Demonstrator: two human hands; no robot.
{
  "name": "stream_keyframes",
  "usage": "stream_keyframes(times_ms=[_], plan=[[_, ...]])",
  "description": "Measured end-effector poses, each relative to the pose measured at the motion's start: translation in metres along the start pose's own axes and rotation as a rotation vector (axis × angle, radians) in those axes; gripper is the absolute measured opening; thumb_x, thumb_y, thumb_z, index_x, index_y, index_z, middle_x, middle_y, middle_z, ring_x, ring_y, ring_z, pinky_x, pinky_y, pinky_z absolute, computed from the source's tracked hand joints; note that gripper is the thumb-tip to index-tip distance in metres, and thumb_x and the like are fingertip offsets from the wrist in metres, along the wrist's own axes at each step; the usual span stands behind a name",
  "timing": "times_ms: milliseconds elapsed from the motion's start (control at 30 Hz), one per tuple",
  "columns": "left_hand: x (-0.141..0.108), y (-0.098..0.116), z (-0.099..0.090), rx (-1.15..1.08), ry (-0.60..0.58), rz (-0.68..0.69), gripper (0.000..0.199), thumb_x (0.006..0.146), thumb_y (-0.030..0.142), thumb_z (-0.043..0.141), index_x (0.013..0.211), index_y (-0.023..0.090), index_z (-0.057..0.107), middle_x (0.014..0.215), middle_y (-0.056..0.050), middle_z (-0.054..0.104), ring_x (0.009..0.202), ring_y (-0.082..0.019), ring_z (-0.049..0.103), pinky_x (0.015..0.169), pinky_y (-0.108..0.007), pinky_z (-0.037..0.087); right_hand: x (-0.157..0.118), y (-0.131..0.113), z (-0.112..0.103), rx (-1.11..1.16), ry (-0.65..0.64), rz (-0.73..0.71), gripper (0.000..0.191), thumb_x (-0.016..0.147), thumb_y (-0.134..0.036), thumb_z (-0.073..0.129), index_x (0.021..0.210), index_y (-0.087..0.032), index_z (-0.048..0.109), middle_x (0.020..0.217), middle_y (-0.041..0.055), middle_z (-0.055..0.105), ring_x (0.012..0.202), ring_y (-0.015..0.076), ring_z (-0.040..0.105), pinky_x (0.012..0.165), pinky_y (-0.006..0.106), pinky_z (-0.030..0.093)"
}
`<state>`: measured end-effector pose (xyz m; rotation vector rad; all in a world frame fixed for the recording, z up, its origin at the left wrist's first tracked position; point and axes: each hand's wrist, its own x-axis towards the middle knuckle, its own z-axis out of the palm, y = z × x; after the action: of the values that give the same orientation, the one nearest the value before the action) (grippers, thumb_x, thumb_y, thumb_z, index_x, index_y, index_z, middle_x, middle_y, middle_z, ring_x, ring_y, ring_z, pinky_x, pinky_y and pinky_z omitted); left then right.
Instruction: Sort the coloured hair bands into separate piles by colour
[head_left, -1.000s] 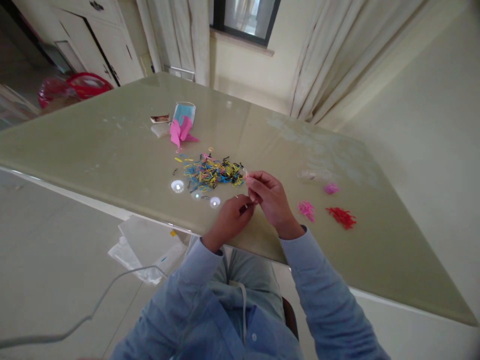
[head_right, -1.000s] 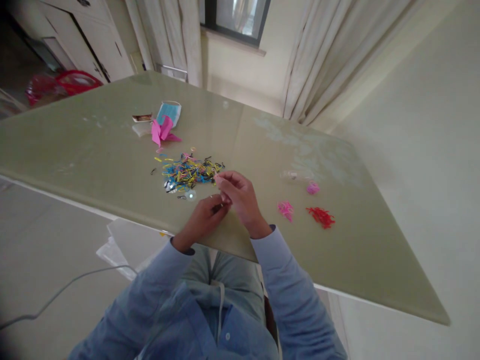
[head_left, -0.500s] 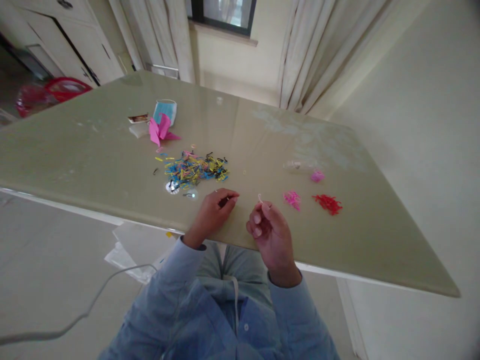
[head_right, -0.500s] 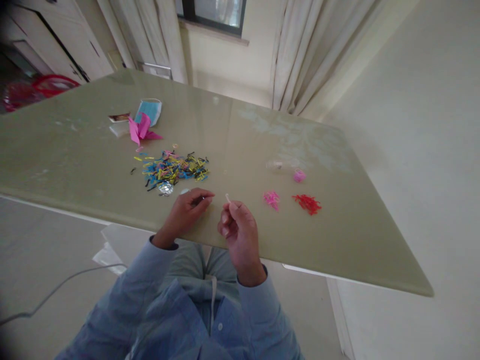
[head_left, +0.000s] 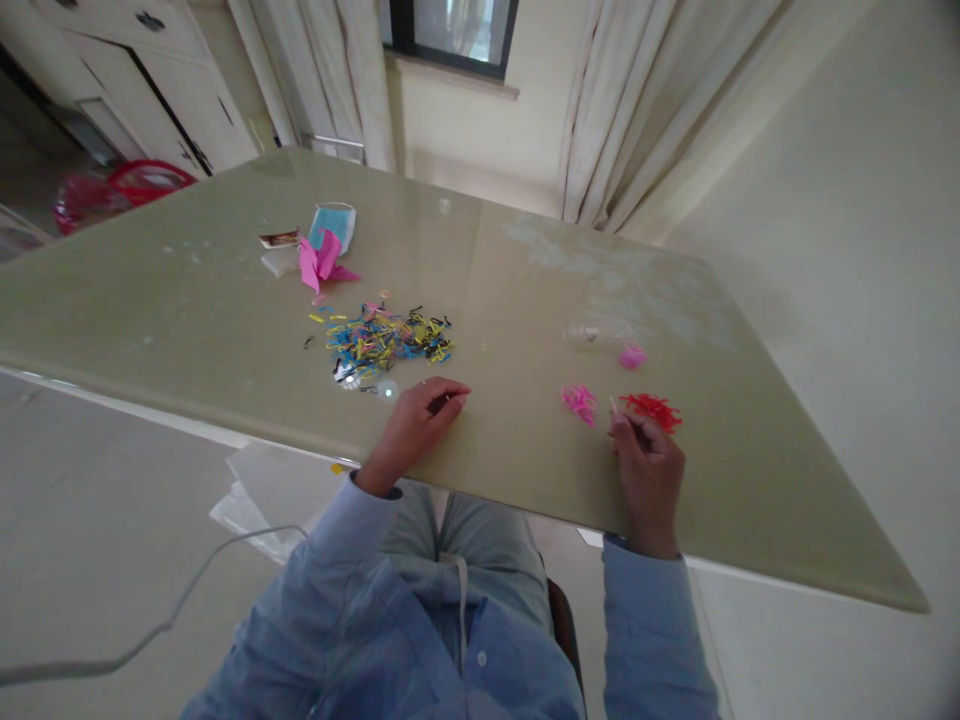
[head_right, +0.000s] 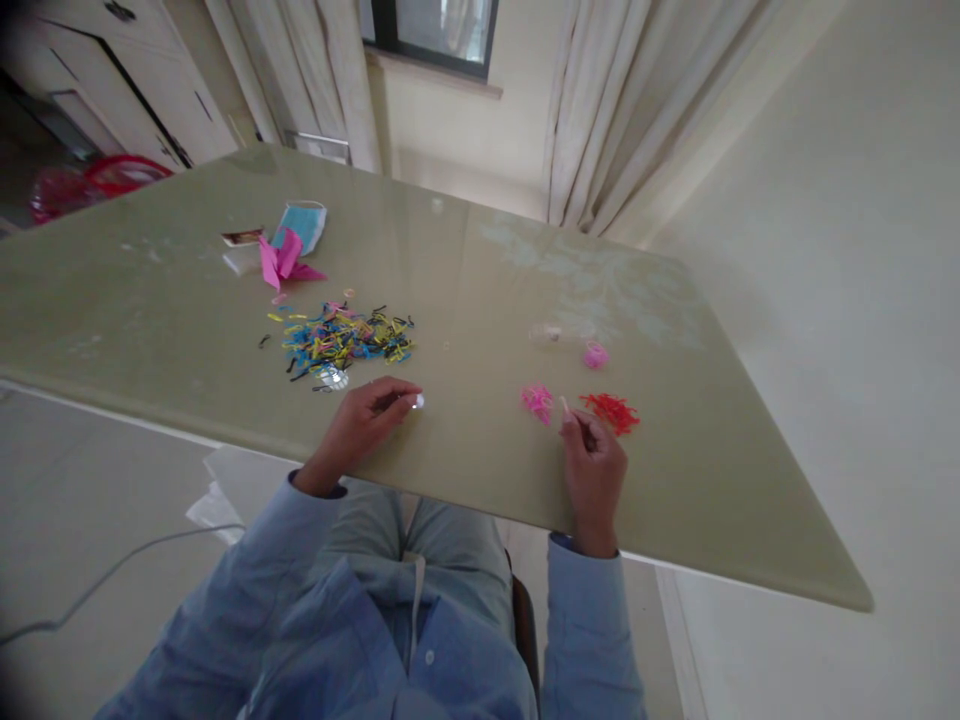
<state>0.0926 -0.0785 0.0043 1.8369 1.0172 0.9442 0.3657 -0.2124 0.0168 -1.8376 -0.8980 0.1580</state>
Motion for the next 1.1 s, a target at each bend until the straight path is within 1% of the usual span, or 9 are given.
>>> stream_keyframes(times_ms=[200,267,467,633,767,900,967,1033,1100], plan=[[-0.001,0.003,-0.002,0.009,-0.008,-0.024,0.022,0.089,0.033,0.060,0.093,0.017,0.075,0.084,-0.006,0.073,0.075,-0.017,0.064,0.065,-0.026,0.049,0.001,0.004,-0.001,-0.054,-0.020,-0.011,0.033,0.078,-0.048,0.068,0.085,-0.016,0.077,0.080,0.0068,0.074,0.071,0.0199,0.064,0.069,0.032,0.051],[-0.001,0.002,-0.002,0.009,-0.003,-0.024,0.022,0.089,0.033,0.060,0.093,0.017,0.075,0.082,-0.006,0.073,0.075,-0.017,0.064,0.065,-0.026,0.049,0.002,0.003,0.002,-0.084,-0.036,-0.030,0.034,0.077,-0.049,0.068,0.084,-0.017,0.077,0.078,0.0071,0.074,0.070,0.0199,0.064,0.068,0.032,0.051],[0.000,-0.001,-0.002,-0.002,-0.004,-0.015,0.023,0.087,0.034,0.060,0.092,0.017,0.075,0.083,-0.006,0.073,0.076,-0.018,0.064,0.064,-0.026,0.048,0.005,0.008,0.003,-0.109,-0.043,-0.026,0.037,0.075,-0.046,0.067,0.092,-0.016,0.077,0.073,0.0056,0.071,0.063,0.0183,0.061,0.063,0.031,0.050],[0.000,0.001,-0.001,-0.115,0.034,-0.073,0.026,0.084,0.038,0.064,0.092,0.016,0.076,0.076,-0.005,0.070,0.065,-0.015,0.061,0.059,-0.026,0.046,0.000,0.011,-0.001,-0.078,-0.068,-0.046,0.035,0.078,-0.049,0.066,0.086,-0.016,0.076,0.081,0.0080,0.074,0.071,0.0206,0.065,0.067,0.031,0.051],[0.000,0.001,-0.007,-0.238,0.072,-0.117,0.028,0.082,0.040,0.067,0.093,0.016,0.075,0.068,-0.001,0.065,0.058,-0.013,0.057,0.056,-0.025,0.045,-0.010,0.009,-0.007,-0.092,-0.152,-0.097,0.037,0.085,-0.051,0.064,0.088,-0.017,0.076,0.077,0.0056,0.073,0.068,0.0184,0.063,0.065,0.029,0.048],[0.005,-0.007,-0.030,-0.140,0.139,-0.015,0.028,0.083,0.041,0.067,0.093,0.016,0.075,0.080,-0.004,0.070,0.066,-0.014,0.059,0.062,-0.025,0.047,-0.014,0.007,-0.011,-0.130,-0.227,-0.154,0.040,0.088,-0.053,0.061,0.086,-0.016,0.076,0.068,0.0028,0.068,0.061,0.0164,0.059,0.061,0.027,0.044],[0.011,-0.013,-0.049,0.007,0.200,0.006,0.029,0.084,0.040,0.064,0.094,0.015,0.075,0.083,-0.005,0.071,0.066,-0.014,0.058,0.064,-0.026,0.047,-0.014,0.006,-0.012,-0.126,-0.232,-0.150,0.041,0.088,-0.054,0.061,0.085,-0.016,0.076,0.065,0.0019,0.067,0.059,0.0159,0.058,0.059,0.026,0.043],[0.022,-0.019,-0.070,0.200,0.283,-0.025,0.030,0.084,0.039,0.062,0.092,0.014,0.076,0.086,-0.007,0.072,0.065,-0.014,0.057,0.064,-0.027,0.047,-0.012,0.005,-0.012,-0.115,-0.232,-0.138,0.041,0.088,-0.054,0.061,0.084,-0.016,0.076,0.063,0.0014,0.065,0.059,0.0158,0.058,0.057,0.026,0.042],[0.034,-0.025,-0.090,0.386,0.300,-0.060,0.030,0.082,0.035,0.061,0.095,0.013,0.077,0.091,-0.009,0.073,0.067,-0.016,0.060,0.068,-0.029,0.049,-0.011,0.006,-0.011,-0.103,-0.232,-0.127,0.041,0.087,-0.054,0.061,0.082,-0.016,0.075,0.063,0.0013,0.064,0.058,0.0158,0.057,0.056,0.025,0.042]])
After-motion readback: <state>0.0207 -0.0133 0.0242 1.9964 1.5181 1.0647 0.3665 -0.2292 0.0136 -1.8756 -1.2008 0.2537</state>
